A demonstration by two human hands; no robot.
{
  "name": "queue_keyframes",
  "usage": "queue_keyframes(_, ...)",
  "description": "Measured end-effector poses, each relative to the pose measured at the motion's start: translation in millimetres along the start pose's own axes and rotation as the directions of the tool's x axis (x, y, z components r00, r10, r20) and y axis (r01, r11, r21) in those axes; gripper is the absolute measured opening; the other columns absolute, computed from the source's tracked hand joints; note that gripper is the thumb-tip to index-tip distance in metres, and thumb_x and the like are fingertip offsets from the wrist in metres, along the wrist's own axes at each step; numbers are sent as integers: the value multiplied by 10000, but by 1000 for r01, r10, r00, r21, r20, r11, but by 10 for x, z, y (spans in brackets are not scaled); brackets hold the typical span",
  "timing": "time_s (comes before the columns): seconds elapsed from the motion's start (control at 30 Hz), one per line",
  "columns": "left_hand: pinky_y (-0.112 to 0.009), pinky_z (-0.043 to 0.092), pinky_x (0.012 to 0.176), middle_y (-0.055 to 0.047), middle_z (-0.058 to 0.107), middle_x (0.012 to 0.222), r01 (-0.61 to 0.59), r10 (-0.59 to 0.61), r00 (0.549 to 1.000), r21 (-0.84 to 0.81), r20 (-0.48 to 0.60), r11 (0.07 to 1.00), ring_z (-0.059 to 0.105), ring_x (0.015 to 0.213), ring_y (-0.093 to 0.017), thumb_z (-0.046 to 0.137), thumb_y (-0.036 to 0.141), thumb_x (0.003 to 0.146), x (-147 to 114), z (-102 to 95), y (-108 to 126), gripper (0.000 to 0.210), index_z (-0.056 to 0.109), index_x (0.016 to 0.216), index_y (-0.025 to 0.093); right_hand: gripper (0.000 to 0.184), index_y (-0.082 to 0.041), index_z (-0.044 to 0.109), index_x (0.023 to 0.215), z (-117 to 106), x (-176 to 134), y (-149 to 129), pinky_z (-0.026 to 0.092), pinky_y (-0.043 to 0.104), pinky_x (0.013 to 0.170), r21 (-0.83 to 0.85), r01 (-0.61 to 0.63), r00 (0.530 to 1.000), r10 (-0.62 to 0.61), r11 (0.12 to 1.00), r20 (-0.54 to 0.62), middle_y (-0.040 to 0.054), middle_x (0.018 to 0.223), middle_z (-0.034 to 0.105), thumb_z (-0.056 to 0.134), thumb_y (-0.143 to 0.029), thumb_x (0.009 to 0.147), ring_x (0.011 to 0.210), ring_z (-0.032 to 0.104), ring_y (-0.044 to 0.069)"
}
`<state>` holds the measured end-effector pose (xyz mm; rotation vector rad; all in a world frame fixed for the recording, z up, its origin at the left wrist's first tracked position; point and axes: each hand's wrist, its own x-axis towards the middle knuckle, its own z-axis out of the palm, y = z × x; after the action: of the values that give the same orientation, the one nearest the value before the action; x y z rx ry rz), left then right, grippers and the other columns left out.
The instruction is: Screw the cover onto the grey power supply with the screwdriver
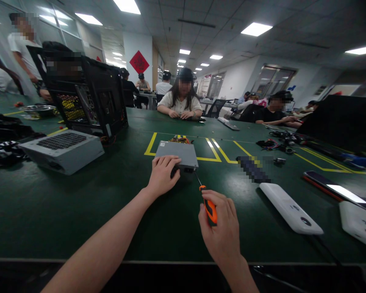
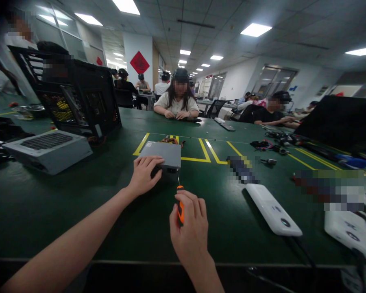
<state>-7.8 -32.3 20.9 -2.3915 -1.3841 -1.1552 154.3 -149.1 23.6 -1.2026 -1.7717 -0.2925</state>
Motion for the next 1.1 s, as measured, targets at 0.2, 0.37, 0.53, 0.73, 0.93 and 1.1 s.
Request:
queue_keyframes(0.2,-394,276,930,-22,557,1161,6,-6,1000,-1,3,1000,461,1085,-205,476,241,801,3,-3,-4,288,530,1084,251,211,-189,450,1058,-9,2,37,497,336,742,116,-116,993,117,986,-2,85,1001,544,405,-175,852,917,559,175)
queue_keyframes(0.37,-400,274,938,-19,556,1169,25,-25,1000,5,0,1000,460,1090,-207,484,256,798,-1,-7,30,290,530,1084,252,223,-189,455,1015,-23,6,35,486,379,751,42,-93,995,92,995,25,89,990,549,480,-162,795,912,551,200)
queue_keyframes(0.53,-399,282,940,-18,547,1190,47,-47,999,11,-6,999,449,1108,-209,481,282,801,-28,2,78,296,525,1092,248,123,-193,485,957,-68,79,60,490,303,683,58,-119,993,117,991,36,62,923,556,446,-202,841,832,569,161)
queue_keyframes(0.73,-409,286,946,-21,537,1208,49,-49,999,14,10,999,436,1127,-221,486,289,796,-38,-6,92,333,513,1126,250,168,-193,490,962,-113,143,76,477,302,671,-24,-122,991,123,992,59,37,868,588,492,-170,796,766,567,160)
queue_keyframes(0.93,-415,283,953,-24,540,1205,51,-51,999,2,9,999,442,1125,-223,474,281,804,-32,-14,84,321,525,1120,255,168,-185,478,999,-97,88,67,474,313,682,7,-95,995,95,995,25,63,911,570,448,-202,834,799,561,169)
queue_keyframes(1.1,-406,274,966,-25,529,1216,40,-40,999,0,0,999,437,1133,-212,474,275,806,-41,-3,76,322,513,1125,246,200,-189,488,1003,-72,43,27,469,312,657,-32,-105,991,107,994,85,53,887,595,455,-157,809,760,558,171)
